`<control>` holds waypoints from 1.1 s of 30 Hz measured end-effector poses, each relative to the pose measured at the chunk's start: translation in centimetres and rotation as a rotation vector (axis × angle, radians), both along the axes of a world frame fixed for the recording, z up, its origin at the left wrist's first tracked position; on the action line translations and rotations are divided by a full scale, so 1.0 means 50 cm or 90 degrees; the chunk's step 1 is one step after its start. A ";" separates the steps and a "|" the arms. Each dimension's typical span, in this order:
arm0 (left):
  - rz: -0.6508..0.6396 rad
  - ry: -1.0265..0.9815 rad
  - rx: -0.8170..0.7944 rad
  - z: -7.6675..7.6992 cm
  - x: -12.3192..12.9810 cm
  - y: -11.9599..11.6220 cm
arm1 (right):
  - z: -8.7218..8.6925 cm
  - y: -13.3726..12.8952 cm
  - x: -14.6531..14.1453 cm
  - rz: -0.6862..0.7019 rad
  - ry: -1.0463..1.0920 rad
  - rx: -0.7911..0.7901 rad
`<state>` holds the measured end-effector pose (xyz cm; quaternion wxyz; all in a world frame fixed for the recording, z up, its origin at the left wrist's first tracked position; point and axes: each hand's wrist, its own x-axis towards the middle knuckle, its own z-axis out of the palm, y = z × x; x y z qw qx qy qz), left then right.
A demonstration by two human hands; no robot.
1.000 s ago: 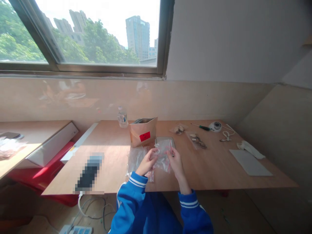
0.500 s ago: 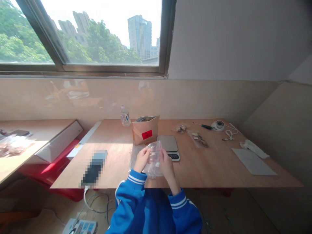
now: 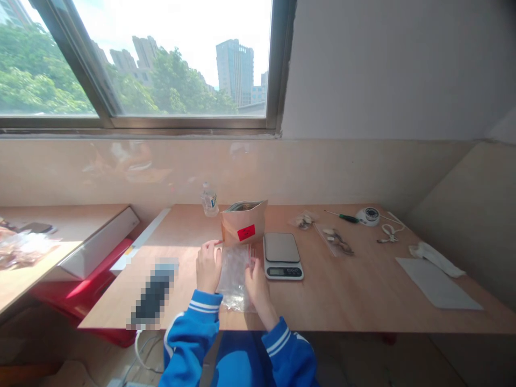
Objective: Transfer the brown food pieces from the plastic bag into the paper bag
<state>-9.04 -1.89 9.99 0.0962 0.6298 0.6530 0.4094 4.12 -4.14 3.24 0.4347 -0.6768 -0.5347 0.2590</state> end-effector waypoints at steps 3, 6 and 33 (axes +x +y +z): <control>-0.100 0.177 -0.009 -0.052 0.045 -0.013 | 0.016 -0.015 0.042 -0.027 -0.028 0.102; -0.161 0.271 -0.091 -0.139 0.095 -0.019 | 0.026 0.004 0.130 -0.047 -0.055 0.198; -0.298 -0.268 -0.078 -0.040 0.220 -0.076 | 0.139 -0.089 0.368 -0.160 0.312 0.150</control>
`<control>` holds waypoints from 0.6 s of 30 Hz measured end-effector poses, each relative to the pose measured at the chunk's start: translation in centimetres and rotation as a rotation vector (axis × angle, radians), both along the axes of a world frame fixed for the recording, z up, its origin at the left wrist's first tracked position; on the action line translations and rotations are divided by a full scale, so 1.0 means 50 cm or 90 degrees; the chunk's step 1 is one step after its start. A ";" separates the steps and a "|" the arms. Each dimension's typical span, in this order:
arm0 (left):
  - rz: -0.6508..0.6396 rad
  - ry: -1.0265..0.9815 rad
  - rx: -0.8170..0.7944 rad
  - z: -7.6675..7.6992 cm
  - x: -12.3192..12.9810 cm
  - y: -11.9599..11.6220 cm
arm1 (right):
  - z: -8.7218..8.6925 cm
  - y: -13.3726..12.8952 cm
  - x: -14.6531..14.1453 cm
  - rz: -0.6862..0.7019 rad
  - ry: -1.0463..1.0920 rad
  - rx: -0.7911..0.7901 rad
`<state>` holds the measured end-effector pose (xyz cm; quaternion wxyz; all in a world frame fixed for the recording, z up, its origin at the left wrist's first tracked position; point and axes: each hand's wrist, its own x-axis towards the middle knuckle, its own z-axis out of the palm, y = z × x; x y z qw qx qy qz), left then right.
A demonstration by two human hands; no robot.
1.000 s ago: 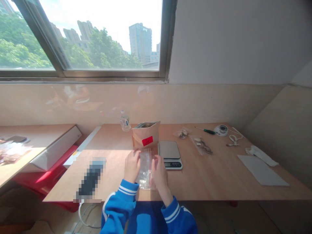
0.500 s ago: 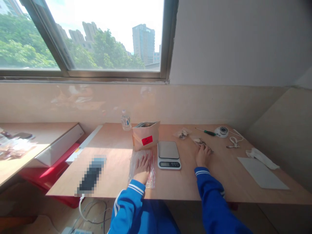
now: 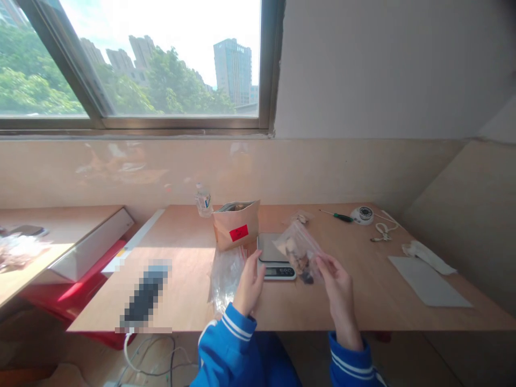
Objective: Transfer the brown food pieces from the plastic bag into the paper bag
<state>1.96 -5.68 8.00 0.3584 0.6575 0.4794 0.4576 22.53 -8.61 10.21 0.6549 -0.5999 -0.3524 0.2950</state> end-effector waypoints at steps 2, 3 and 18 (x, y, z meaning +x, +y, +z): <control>-0.110 -0.137 -0.068 0.030 0.021 -0.021 | 0.022 -0.016 -0.047 0.064 0.074 -0.007; -0.139 -0.186 -0.102 0.041 0.027 -0.030 | 0.028 -0.021 -0.066 0.088 0.096 -0.014; -0.001 -0.244 -0.285 0.005 0.008 -0.036 | 0.040 -0.042 -0.065 0.191 -0.025 -0.034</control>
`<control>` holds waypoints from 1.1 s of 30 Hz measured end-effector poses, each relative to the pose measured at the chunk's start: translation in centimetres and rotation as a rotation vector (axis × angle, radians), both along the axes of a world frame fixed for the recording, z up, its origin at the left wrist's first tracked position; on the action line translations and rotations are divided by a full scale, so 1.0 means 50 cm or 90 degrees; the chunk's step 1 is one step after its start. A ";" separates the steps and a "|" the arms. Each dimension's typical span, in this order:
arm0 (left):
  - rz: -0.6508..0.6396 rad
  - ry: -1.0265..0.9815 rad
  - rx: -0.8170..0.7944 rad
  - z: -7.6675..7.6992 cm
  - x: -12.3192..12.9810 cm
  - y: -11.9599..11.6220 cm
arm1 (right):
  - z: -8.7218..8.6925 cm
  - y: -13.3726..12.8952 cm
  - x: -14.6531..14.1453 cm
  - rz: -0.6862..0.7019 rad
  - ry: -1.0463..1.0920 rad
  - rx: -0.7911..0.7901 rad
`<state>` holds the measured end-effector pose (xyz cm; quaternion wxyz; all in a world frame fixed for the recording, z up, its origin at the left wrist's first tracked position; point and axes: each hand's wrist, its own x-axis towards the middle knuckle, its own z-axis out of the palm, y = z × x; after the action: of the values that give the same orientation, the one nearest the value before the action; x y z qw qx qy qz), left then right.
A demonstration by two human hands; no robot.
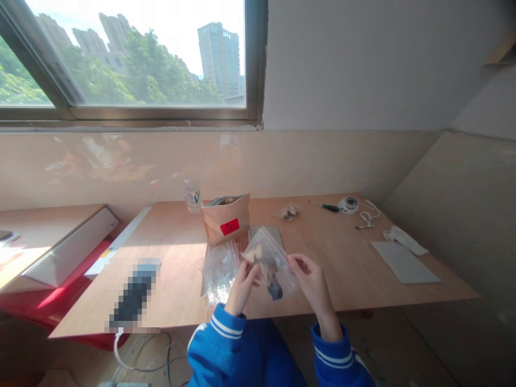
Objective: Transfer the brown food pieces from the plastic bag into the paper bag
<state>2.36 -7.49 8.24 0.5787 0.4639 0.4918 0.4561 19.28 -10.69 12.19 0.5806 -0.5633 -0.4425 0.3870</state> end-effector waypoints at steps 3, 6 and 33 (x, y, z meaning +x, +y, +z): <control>0.091 0.021 0.052 0.014 0.011 -0.011 | 0.005 0.001 -0.018 -0.022 -0.049 0.005; -0.045 -0.023 0.042 0.046 0.020 -0.032 | 0.007 0.002 -0.050 -0.005 -0.051 0.012; -0.049 0.173 0.201 0.126 -0.013 -0.075 | 0.030 -0.012 -0.122 -0.022 0.048 0.039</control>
<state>1.73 -11.25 14.52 0.4440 0.6249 0.4696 0.4380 13.17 -11.29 13.70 0.6209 -0.5376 -0.4219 0.3840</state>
